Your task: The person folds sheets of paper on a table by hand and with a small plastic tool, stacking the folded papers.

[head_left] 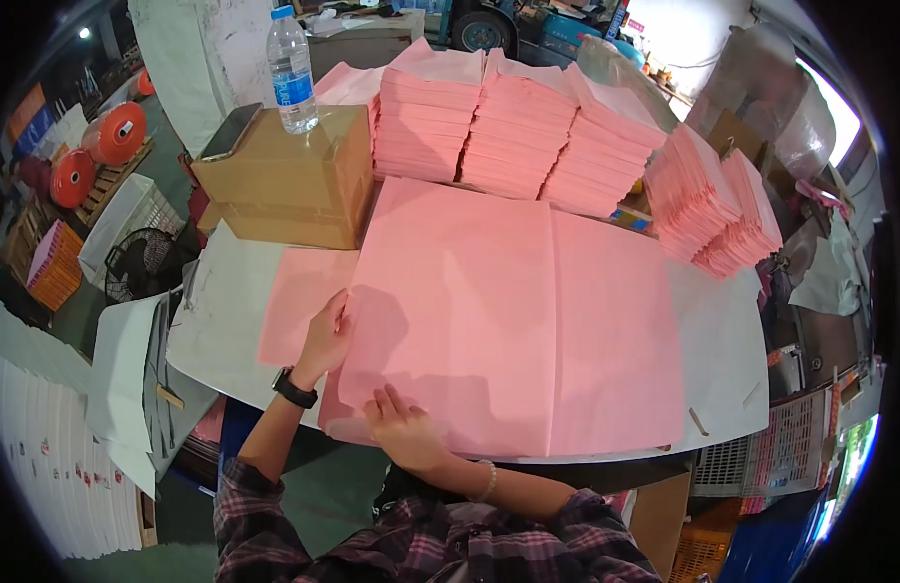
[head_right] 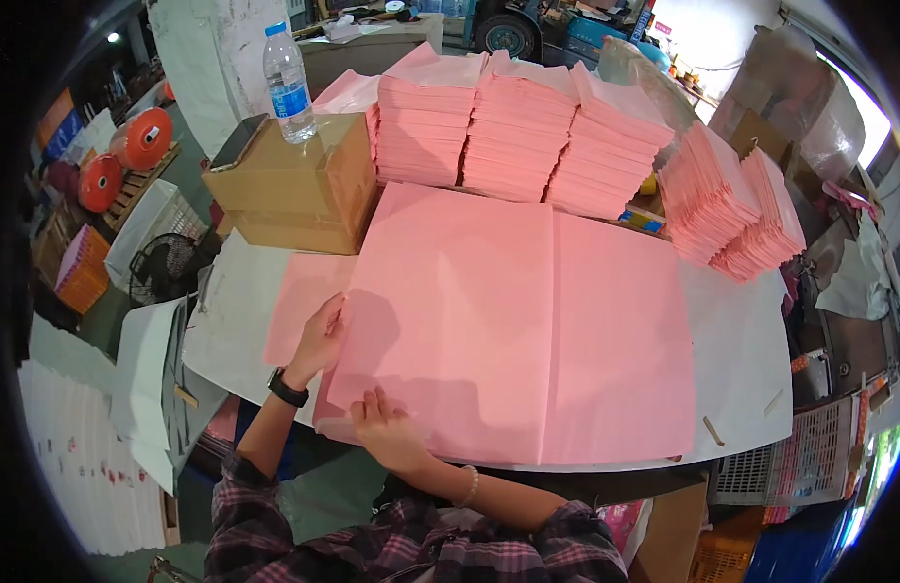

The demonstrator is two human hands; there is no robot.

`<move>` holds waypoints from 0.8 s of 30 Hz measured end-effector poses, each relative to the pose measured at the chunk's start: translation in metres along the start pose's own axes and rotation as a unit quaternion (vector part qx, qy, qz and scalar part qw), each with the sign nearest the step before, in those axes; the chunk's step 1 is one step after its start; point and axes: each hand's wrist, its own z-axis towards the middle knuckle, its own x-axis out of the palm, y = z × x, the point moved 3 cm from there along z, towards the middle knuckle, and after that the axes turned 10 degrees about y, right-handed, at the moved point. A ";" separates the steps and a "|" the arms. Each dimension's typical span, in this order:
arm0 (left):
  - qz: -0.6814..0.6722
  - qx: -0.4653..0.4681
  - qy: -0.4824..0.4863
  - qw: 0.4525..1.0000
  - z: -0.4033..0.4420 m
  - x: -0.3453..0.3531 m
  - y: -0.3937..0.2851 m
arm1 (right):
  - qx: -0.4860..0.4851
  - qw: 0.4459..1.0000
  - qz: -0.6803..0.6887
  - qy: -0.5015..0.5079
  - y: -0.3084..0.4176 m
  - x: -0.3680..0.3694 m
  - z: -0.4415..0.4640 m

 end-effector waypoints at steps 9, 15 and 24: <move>-0.106 0.096 -0.015 0.990 0.016 0.002 0.020 | 0.019 0.998 -0.048 -0.048 0.017 0.016 0.015; -0.079 0.056 0.027 0.995 0.013 -0.001 0.011 | 0.008 0.996 -0.044 -0.072 0.019 0.015 0.015; -0.097 0.074 0.049 0.991 0.014 0.001 0.005 | 0.012 0.998 -0.031 -0.060 0.019 0.013 0.013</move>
